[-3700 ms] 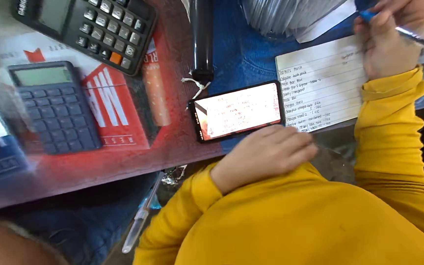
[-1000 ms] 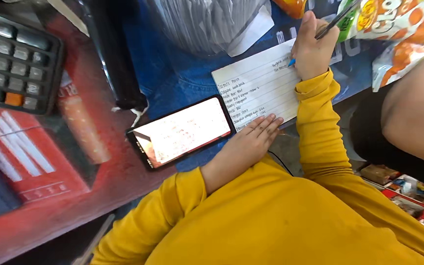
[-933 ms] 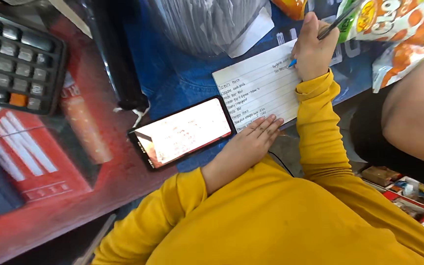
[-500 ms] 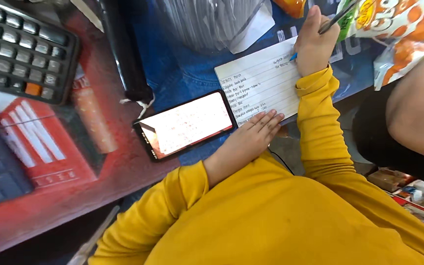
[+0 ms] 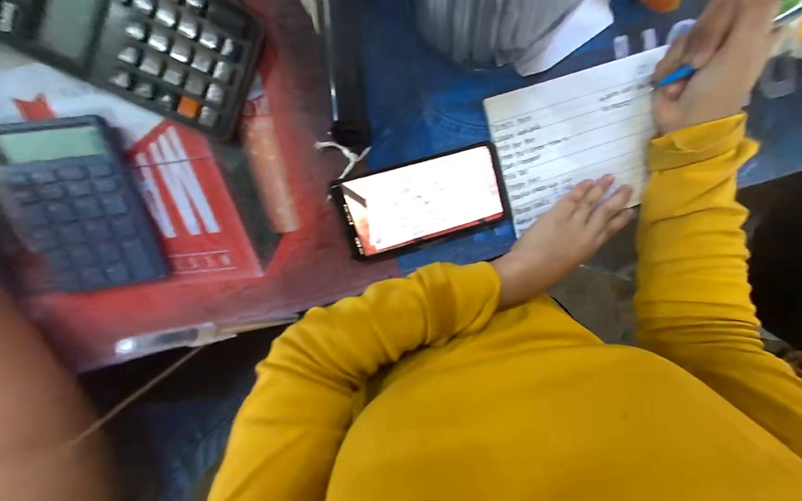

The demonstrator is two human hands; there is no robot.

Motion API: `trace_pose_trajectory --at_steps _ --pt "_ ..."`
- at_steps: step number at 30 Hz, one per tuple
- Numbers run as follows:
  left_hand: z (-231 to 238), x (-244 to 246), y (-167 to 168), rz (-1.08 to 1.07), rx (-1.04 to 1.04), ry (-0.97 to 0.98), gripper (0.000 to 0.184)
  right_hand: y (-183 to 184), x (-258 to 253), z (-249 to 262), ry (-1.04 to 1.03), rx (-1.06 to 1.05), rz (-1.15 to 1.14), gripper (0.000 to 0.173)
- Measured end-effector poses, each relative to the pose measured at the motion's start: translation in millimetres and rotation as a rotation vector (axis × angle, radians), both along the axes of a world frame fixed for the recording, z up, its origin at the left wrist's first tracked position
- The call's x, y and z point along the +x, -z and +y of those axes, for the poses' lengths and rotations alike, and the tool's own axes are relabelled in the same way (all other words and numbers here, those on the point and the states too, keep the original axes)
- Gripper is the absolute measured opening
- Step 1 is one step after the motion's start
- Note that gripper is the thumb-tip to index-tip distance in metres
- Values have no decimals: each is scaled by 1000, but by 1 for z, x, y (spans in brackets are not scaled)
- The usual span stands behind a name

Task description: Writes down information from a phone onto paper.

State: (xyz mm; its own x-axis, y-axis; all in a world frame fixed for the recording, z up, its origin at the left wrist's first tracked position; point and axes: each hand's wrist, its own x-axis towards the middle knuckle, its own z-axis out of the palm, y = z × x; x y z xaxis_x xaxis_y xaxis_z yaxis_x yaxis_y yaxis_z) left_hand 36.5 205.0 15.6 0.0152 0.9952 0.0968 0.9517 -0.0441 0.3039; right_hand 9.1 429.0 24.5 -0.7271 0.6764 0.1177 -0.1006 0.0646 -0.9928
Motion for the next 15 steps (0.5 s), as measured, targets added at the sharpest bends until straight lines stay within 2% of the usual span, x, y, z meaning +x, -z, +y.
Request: trace_pose_trajectory --at_steps 9,12,13,14,15 --pt "8 -5 6 84 -43 89 66 4 0 6 63 -27 -14 53" --pt "6 -4 15 57 65 71 60 3 0 3 54 -32 6 52" --pt "2 -11 1 -8 113 48 54 2 0 2 53 -30 2 52" --pt "-6 -28 -40 -88 95 19 45 1 -1 1 57 -30 -7 53" --pt "-5 -71 -149 -102 -384 84 42 0 -1 0 56 -31 -18 53"
